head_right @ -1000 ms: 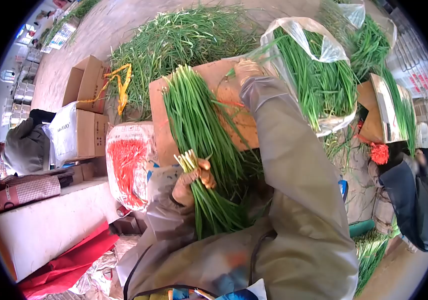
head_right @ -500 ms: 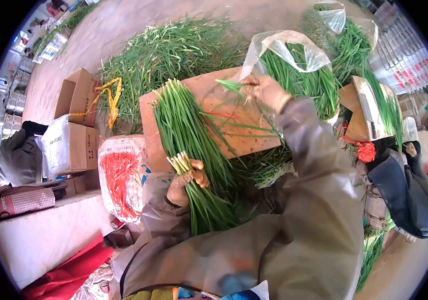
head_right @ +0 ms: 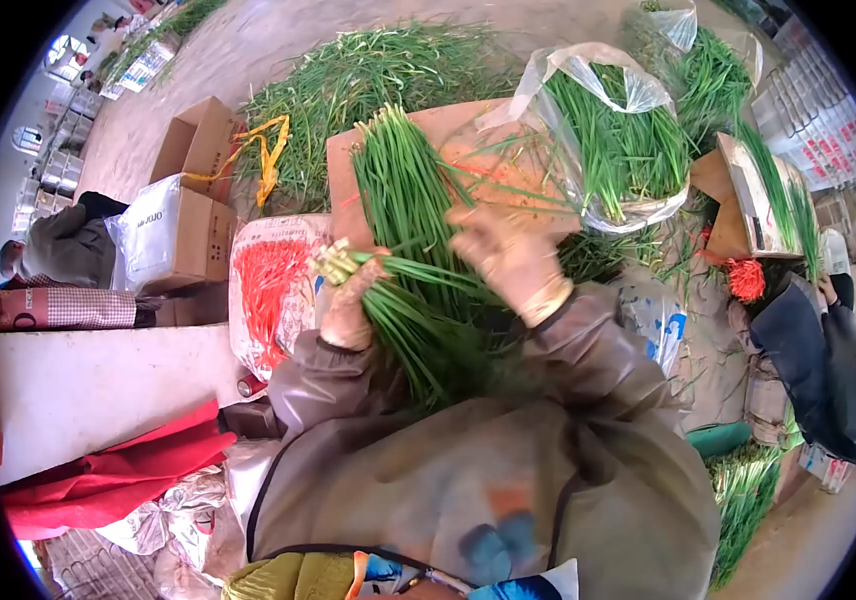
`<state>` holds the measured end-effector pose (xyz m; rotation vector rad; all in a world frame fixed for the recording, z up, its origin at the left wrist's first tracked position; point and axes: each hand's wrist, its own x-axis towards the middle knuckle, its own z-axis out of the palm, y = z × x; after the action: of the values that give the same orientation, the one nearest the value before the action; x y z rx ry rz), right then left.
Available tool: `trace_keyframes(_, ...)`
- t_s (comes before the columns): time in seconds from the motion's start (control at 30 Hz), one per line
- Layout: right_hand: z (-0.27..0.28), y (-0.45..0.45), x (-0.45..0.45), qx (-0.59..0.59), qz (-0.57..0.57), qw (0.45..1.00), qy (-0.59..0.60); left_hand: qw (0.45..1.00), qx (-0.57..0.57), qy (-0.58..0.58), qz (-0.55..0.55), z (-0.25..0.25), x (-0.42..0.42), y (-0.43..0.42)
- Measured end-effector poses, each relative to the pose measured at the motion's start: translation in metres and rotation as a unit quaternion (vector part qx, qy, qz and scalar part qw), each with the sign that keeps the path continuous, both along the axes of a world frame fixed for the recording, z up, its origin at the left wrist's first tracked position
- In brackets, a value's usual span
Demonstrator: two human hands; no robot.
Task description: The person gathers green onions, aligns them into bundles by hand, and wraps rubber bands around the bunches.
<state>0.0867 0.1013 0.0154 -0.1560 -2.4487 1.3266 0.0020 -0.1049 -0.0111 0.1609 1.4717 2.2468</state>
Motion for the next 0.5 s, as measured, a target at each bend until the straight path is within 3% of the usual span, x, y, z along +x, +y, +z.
trace_keyframes(0.03,0.009,0.010,-0.002,-0.028,-0.036,0.999,0.009,0.998,0.019,0.058,0.035,-0.002,0.000,-0.009)
trace_keyframes(0.1,0.011,0.011,-0.011,-0.239,0.004,0.967,0.094,0.996,-0.012,0.076,0.050,0.017,0.005,-0.016)
trace_keyframes(0.13,0.031,-0.002,-0.015,-0.175,0.065,0.981,0.058,0.995,0.065,0.048,0.061,0.017,0.005,-0.011)
trace_keyframes(0.17,0.023,-0.019,-0.023,-0.219,0.118,0.966,0.066,0.987,0.144,0.021,0.072,0.018,0.004,-0.004)
trace_keyframes(0.23,0.022,-0.040,-0.030,0.069,0.126,0.986,0.089,0.974,0.213,-0.052,0.053,0.025,-0.001,0.012)
trace_keyframes(0.3,-0.005,-0.058,-0.027,0.092,0.117,0.989,-0.014,0.936,0.295,-0.189,0.024,0.015,-0.019,0.015)
trace_keyframes(0.37,-0.029,-0.067,-0.019,-0.065,0.101,0.993,-0.022,0.910,0.273,-0.299,0.091,-0.004,-0.039,0.022)
trace_keyframes(0.43,-0.046,-0.065,-0.022,-0.101,0.095,0.990,-0.039,0.904,0.299,-0.303,0.040,-0.032,-0.056,0.032)
trace_keyframes(0.5,-0.061,-0.062,-0.032,-0.131,0.079,0.988,-0.024,0.942,0.197,-0.256,0.095,-0.032,-0.062,0.056)
